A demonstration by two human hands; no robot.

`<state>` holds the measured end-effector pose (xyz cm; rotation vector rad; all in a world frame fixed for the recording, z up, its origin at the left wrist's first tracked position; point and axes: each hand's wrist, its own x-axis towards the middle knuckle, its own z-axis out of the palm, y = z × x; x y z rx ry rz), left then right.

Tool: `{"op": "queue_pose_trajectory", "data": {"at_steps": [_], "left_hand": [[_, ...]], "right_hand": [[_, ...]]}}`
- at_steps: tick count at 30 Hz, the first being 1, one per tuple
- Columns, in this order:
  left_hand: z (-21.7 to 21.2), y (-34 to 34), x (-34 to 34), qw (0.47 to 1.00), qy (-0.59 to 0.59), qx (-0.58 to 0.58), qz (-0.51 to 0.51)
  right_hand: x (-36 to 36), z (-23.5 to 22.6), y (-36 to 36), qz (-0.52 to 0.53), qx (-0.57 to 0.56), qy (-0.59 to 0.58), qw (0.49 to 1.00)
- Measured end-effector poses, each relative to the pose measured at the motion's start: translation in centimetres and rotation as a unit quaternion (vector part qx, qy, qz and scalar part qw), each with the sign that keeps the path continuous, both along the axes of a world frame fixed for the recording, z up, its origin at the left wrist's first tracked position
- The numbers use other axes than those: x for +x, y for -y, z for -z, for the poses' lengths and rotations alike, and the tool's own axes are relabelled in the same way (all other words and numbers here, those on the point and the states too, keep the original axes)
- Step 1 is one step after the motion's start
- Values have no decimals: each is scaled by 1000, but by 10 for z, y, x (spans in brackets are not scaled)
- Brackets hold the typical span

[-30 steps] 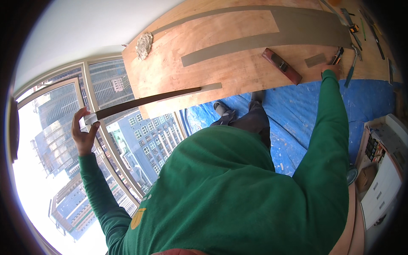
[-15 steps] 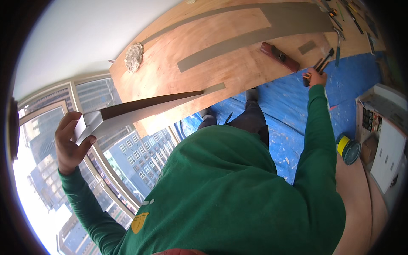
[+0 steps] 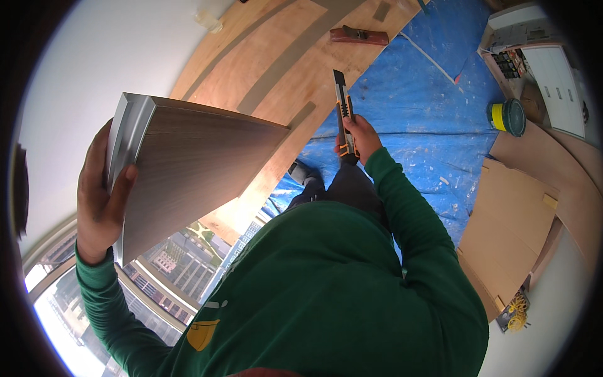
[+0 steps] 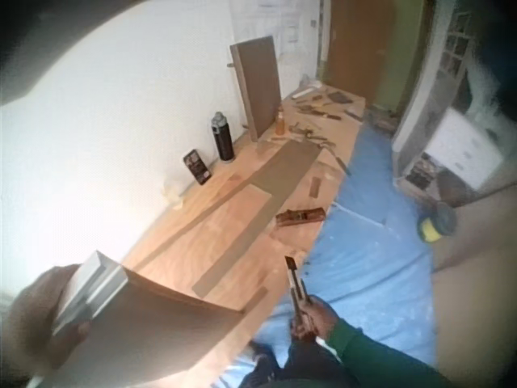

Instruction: The person assembles a wooden shelf by cutting a piece of wood, hammering nails into it, and using a hand plane to smooth the edges. The person then attaches the shelf to a larger wooden structure.

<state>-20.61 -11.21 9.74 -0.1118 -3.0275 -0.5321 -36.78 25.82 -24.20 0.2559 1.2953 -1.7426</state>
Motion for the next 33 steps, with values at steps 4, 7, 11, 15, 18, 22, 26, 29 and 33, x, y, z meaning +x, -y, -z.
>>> {"op": "queue_pose_trajectory", "data": {"at_steps": [4,7,11,15,18,22,26,29,33], "left_hand": [[-8,-4,8,995,70,38,-61],[-16,-16,10,994,77,3,-71],[-18,-25,21,993,77,-24,-89],[-17,-26,18,991,79,-51,-91],[-15,-35,20,989,87,-29,-116],[-16,-38,21,988,97,-24,-119],[-15,-34,25,987,91,2,-131],[-15,-32,26,980,97,54,-163],[-15,-39,26,975,103,3,-197]], "right_hand": [[19,24,5,-31,-11,-20,999],[22,25,4,-48,5,-25,999],[18,41,4,-122,42,-74,989],[19,61,12,-148,81,-95,981],[19,74,7,-164,81,-99,978],[22,80,4,-176,78,-111,975],[33,108,0,-186,93,-155,966],[45,113,5,-194,108,-161,962],[59,117,16,-235,156,-233,930]]}}
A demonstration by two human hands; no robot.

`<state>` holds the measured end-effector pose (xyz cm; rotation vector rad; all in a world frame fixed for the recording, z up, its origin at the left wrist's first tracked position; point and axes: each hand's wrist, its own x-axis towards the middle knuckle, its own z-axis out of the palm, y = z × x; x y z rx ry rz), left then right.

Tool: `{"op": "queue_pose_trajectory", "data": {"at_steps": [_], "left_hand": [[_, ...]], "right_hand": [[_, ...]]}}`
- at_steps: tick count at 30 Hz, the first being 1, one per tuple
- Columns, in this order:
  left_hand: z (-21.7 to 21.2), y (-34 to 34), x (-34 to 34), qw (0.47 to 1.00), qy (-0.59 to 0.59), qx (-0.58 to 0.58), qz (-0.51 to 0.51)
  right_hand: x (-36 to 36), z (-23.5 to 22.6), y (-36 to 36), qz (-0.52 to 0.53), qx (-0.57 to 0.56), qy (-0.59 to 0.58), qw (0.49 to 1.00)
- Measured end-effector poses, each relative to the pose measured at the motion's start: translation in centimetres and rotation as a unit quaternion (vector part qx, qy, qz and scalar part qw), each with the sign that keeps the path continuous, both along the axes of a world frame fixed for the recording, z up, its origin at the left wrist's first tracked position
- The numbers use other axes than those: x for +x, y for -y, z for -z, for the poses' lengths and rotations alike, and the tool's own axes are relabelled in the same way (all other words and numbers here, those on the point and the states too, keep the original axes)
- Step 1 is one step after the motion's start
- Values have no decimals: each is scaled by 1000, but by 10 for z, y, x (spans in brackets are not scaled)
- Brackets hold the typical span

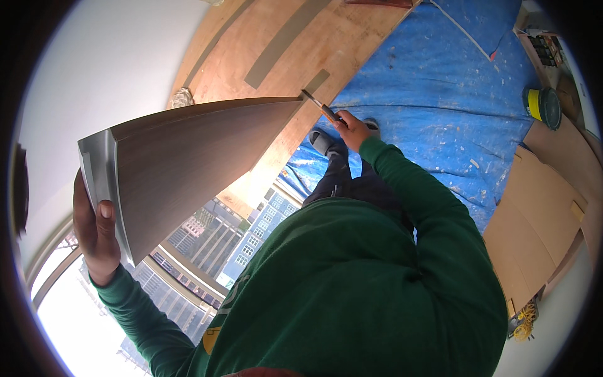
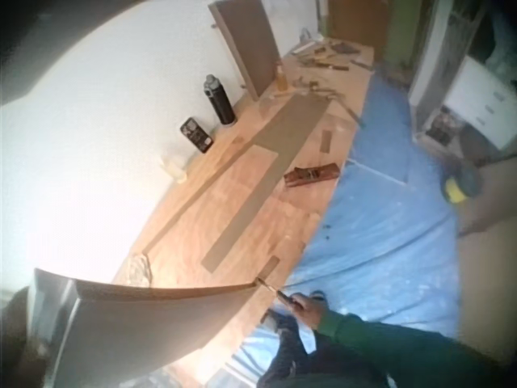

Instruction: The person assembles a wooden shelf by cutting a piece of wood, hammering nails into it, and using a hand plane to smooth the edges. The person then attaches the shelf to a larger wooden structure.

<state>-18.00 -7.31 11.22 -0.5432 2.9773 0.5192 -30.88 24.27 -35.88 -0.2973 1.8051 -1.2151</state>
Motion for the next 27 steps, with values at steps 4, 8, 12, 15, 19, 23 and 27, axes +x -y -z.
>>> {"op": "queue_pose_trajectory", "data": {"at_steps": [4,8,12,15,19,23,27], "left_hand": [[-1,-1,5,1000,13,-4,1],[-3,-3,10,1000,13,-10,13],[-1,-3,11,1000,1,-13,26],[-2,-1,11,1000,5,-10,19],[-9,-5,11,999,31,-35,-2],[-6,-6,8,997,47,-63,8],[-9,-12,8,994,70,-83,-20]], "right_hand": [[13,28,12,-51,-23,-86,995],[16,43,19,-66,-35,-153,985],[15,41,22,-70,11,-148,986],[11,44,26,-75,27,-154,985],[8,42,30,-81,24,-144,986],[7,46,27,-78,37,-155,984],[8,54,25,-80,29,-156,984]]}}
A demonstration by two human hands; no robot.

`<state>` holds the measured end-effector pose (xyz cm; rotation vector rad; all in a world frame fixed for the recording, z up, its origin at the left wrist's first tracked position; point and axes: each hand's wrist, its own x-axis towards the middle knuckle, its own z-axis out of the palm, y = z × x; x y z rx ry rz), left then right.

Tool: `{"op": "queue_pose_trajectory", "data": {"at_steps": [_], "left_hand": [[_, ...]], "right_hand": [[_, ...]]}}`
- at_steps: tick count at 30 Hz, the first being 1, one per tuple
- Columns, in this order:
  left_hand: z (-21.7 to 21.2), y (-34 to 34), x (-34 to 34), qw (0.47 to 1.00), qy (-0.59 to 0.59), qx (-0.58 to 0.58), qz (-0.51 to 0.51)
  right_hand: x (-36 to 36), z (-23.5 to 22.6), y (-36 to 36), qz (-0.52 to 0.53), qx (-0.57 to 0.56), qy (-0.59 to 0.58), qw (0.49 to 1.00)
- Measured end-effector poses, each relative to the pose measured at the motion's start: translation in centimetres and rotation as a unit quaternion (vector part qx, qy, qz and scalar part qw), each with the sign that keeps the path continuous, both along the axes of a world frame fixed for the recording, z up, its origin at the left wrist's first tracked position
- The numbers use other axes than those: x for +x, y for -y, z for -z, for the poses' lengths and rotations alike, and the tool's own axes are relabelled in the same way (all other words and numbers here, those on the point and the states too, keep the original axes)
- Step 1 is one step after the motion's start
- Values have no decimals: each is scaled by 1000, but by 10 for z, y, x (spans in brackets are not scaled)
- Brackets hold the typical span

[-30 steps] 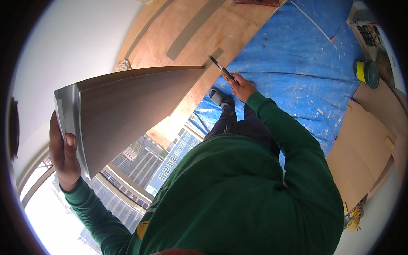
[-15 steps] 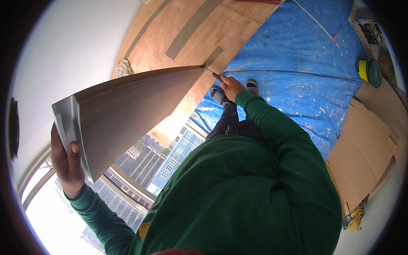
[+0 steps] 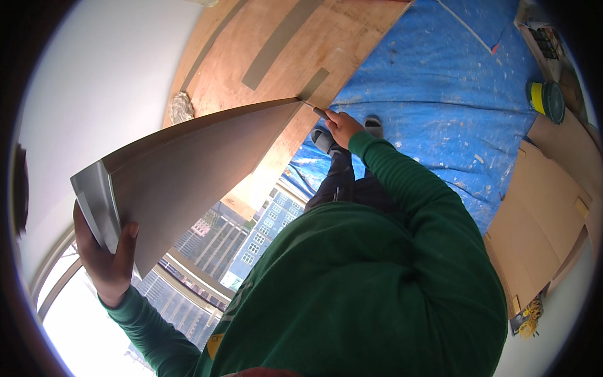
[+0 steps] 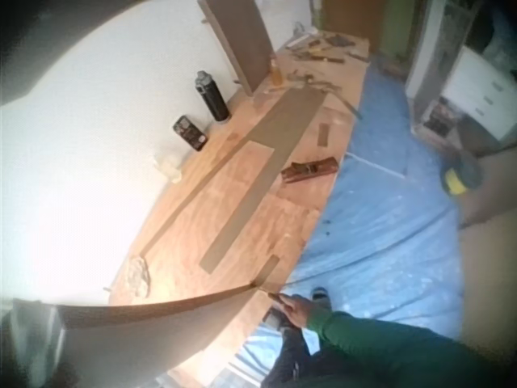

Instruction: The person assembles a wooden shelf by cutting a piece of wood, hammering nails into it, and using a hand plane to smooth the edges. The person then attaches the shelf to a larger wooden structure.

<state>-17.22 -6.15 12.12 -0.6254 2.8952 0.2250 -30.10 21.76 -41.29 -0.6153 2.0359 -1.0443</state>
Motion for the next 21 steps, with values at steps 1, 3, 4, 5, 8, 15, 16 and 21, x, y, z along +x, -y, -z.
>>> {"op": "queue_pose_trajectory", "data": {"at_steps": [1,3,4,5,8,15,16,21], "left_hand": [[0,1,1,1000,-6,-6,4],[-2,-1,6,1000,-11,-24,2],[-4,0,3,999,4,-21,46],[-4,3,6,998,3,-30,61],[-8,7,12,994,-8,-47,97],[-6,11,25,993,-72,52,-72],[-6,14,26,993,-83,52,-60],[-8,22,31,995,-86,3,-47]], "right_hand": [[0,1,-2,-1,4,-2,1000],[-4,-9,-1,-12,2,21,1000],[-6,-15,0,-12,2,40,999],[-10,-18,1,-14,0,58,998],[-4,-13,-3,-12,-13,48,999],[1,-7,-6,-5,-30,14,999],[5,2,-6,10,-52,5,999],[0,-10,-1,14,-33,106,994]]}}
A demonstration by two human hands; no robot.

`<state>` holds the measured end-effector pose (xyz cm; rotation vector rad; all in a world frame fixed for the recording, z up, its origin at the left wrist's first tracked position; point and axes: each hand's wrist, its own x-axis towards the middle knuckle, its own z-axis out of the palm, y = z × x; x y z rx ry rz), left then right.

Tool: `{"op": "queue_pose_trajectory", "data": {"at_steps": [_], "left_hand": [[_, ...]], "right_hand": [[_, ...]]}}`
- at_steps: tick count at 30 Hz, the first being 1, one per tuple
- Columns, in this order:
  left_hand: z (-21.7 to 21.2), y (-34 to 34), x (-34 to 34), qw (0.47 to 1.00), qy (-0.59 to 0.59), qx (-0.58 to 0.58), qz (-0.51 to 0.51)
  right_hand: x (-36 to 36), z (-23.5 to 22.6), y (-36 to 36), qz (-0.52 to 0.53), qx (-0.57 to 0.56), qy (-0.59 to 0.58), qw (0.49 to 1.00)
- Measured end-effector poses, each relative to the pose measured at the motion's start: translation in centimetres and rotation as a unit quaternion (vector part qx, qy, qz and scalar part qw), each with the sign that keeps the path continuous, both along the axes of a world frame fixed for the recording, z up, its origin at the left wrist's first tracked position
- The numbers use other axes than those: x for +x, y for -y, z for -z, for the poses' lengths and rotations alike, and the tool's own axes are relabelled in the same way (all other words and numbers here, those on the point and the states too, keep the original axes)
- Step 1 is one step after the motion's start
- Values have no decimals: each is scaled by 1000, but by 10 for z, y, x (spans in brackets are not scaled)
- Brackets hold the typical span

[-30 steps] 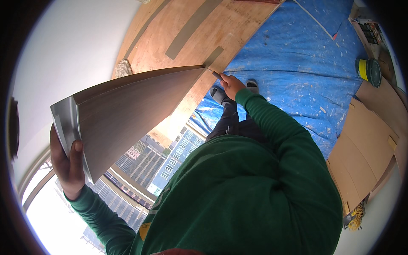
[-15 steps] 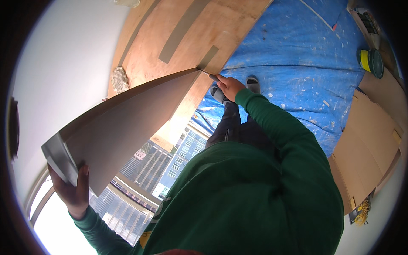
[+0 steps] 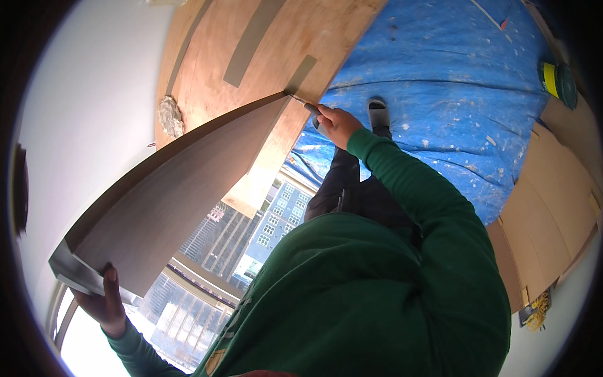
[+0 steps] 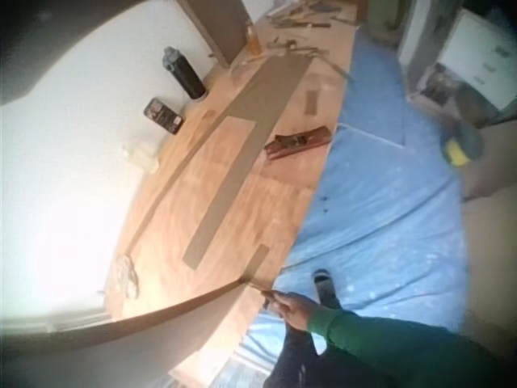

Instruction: The person assembles a wooden shelf by cutting a piece of wood, hammering nails into it, and using a hand plane to smooth the edges. The person then attaches the shelf to a larger wooden structure.

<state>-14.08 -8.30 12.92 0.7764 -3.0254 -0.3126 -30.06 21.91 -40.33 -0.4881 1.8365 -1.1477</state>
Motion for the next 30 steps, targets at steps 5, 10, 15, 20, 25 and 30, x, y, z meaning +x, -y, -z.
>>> {"op": "queue_pose_trajectory", "data": {"at_steps": [5,10,15,20,25,30], "left_hand": [[1,4,-2,1000,6,-16,8],[3,1,-1,1000,-16,3,-5],[0,2,2,1000,-16,-16,-5],[1,3,4,1000,-27,-6,-12],[-2,6,7,999,-22,-26,-14],[-4,10,-4,996,27,-79,37]], "right_hand": [[4,11,-6,42,-43,13,998],[-1,-4,-3,30,-39,30,998],[7,12,-1,56,-57,23,997],[6,12,0,41,-19,27,999],[11,31,-3,40,-46,-11,998],[0,0,2,23,-45,-26,998]]}}
